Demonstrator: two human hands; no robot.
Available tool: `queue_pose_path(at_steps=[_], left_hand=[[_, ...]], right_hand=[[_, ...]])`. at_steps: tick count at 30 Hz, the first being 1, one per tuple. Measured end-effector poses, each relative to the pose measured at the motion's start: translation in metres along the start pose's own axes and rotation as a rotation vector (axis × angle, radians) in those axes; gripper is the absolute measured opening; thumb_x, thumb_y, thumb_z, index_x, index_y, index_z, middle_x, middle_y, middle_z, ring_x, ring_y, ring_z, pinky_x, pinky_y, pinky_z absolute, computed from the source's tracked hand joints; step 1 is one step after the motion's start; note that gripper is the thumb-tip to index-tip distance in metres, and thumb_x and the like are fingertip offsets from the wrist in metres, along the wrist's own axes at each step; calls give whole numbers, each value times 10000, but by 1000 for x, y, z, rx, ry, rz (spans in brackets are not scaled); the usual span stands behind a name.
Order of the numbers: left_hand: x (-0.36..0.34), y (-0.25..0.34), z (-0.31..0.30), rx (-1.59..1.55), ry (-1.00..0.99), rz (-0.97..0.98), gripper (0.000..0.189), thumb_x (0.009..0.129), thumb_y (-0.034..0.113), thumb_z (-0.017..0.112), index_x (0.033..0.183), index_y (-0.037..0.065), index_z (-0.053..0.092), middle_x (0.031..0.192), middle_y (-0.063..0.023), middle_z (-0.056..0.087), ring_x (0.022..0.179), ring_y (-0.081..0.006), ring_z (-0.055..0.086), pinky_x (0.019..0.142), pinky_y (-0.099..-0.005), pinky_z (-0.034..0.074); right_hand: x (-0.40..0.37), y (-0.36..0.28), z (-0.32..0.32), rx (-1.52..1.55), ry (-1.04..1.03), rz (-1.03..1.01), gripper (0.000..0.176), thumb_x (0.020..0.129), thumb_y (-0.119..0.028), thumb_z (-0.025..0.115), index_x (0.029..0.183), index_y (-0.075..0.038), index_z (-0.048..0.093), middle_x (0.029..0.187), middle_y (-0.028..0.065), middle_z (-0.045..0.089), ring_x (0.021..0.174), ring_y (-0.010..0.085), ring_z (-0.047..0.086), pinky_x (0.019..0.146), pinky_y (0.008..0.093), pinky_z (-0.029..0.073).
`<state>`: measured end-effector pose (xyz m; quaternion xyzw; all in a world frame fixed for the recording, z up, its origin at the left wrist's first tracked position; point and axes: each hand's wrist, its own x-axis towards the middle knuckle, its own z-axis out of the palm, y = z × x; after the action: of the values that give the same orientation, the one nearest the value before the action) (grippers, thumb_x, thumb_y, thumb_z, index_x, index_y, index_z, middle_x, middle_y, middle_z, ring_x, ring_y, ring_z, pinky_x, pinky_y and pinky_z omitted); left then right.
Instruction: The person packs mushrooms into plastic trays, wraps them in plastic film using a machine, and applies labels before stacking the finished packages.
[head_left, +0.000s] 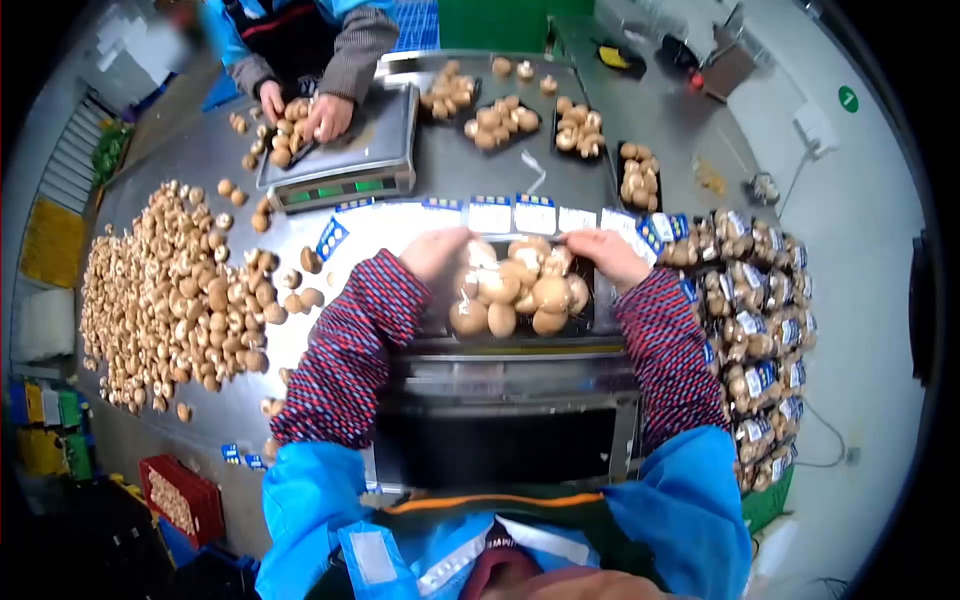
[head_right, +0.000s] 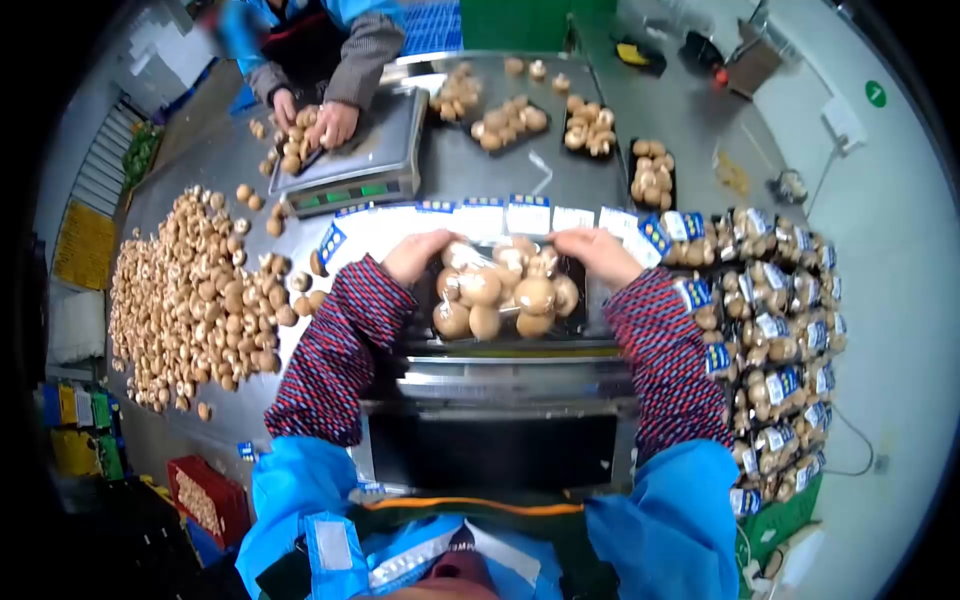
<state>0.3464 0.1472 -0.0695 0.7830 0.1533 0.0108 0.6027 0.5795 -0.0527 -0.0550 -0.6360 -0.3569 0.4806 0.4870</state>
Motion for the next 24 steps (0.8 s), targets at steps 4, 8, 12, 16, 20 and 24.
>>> queue_pose_path(at_steps=[4,8,12,16,20,24], left_hand=[[-37,48,-1,-504,-113,-404,555,948,474,278,1229,34,465,1091,-134,590,943,-216,591,804,-349,493],[-53,48,21,-559,14,-325,565,963,457,249,1242,8,448,1198,-142,534,1045,-230,550,913,-337,435],[-141,105,47,-398,-79,-22,598,969,441,193,1241,-28,447,1141,-156,564,1051,-221,547,891,-325,435],[-217,92,73,-313,-280,-33,480,991,305,243,1261,-47,427,1250,-144,496,1185,-212,437,1023,-327,300],[-228,-6,94,-349,-181,-388,363,959,293,415,1107,-10,550,1028,-78,603,938,-145,567,799,-263,467],[-242,-51,137,-455,240,-306,256,938,233,485,915,-1,589,724,-52,607,593,-100,560,556,-212,460]], right_hand=[[-37,-12,1,230,-41,397,515,931,-465,368,1182,-23,457,911,116,628,659,211,652,418,304,537],[-74,-23,20,109,-13,268,568,921,-511,367,1114,6,502,771,49,625,513,105,567,368,218,433],[-185,-63,57,-13,6,110,552,947,-440,362,1195,47,440,903,88,595,644,123,592,506,225,473],[-261,-25,97,-12,-111,272,613,953,-393,375,1312,97,293,1053,134,555,735,155,615,578,253,498],[-259,39,122,155,46,432,571,935,-435,391,1247,42,422,1012,119,527,704,163,583,581,274,522],[-268,116,142,240,426,491,471,934,-425,405,942,25,546,710,78,535,520,132,515,474,261,482]])
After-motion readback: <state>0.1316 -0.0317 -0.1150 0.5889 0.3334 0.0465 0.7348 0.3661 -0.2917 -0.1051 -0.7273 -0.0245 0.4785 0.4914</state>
